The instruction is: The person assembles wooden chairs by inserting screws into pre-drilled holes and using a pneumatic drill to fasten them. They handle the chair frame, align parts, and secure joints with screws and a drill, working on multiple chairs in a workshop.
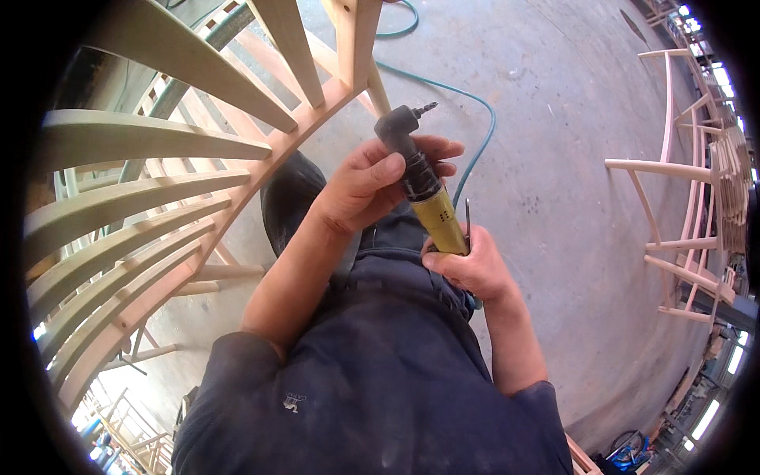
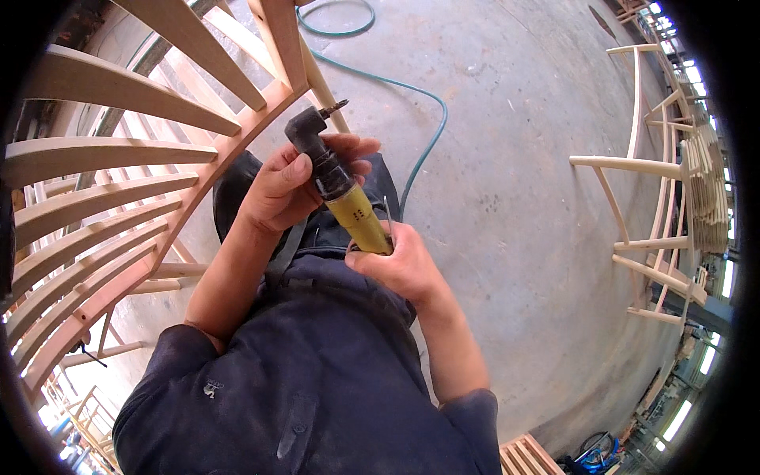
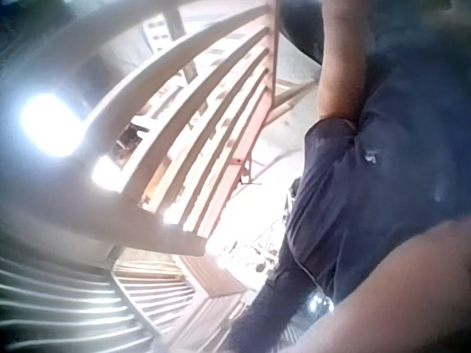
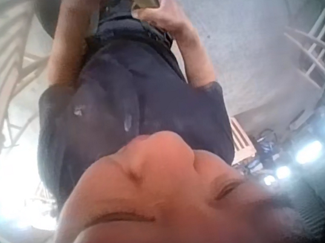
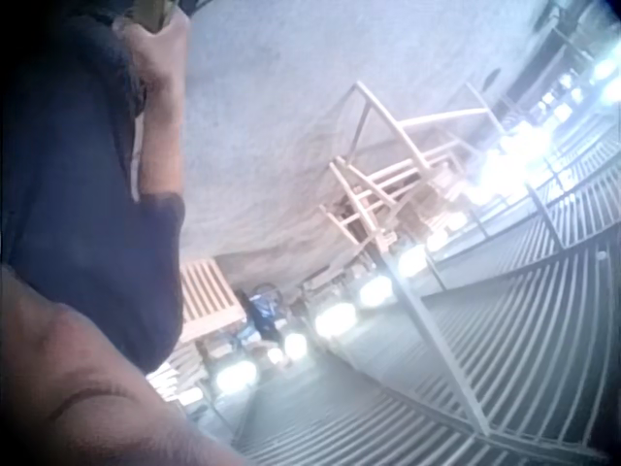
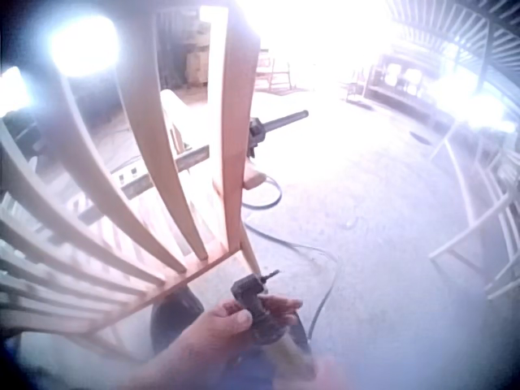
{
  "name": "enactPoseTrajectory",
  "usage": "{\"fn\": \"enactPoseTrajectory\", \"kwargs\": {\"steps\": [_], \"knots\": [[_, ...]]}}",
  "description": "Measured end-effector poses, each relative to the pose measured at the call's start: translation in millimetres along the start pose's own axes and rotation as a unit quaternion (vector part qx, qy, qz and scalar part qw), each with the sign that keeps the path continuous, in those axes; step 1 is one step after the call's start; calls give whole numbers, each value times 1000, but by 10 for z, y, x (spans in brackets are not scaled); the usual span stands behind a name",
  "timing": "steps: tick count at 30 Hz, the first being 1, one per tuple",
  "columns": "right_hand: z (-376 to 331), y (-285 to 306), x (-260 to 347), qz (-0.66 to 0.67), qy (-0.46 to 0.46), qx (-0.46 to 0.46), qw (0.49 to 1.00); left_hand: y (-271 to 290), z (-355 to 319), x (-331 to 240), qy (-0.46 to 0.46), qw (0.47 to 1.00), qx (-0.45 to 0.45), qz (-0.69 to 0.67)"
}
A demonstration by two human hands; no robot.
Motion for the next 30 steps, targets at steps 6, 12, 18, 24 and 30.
{"fn": "enactPoseTrajectory", "kwargs": {"steps": [6, 12, 18, 24, 30], "knots": [[26, -45, -61, -31, 4, -57, 998, -35, -20, -19, -16, 999, -30, 21], [89, -161, -50, -213, 71, -258, 940, -107, -45, 5, -16, 980, -167, 107], [93, -42, -131, -56, 50, -78, 994, 3, -39, 7, 4, 999, -40, 28], [-13, 1, 72, 77, -41, 74, 993, -94, 6, -1, -46, 998, 43, -2], [54, -67, -21, -70, 40, -94, 992, -64, -37, -3, -41, 997, -40, 52]]}}
Point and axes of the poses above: each hand's wrist, its own z-axis towards the middle knuckle, its own y-axis out of the back of the hand, x = y × z, the point moved 2 cm from there along z, towards the middle knuckle, and after that the axes turned 5 degrees about x, right-handed, at the moved point
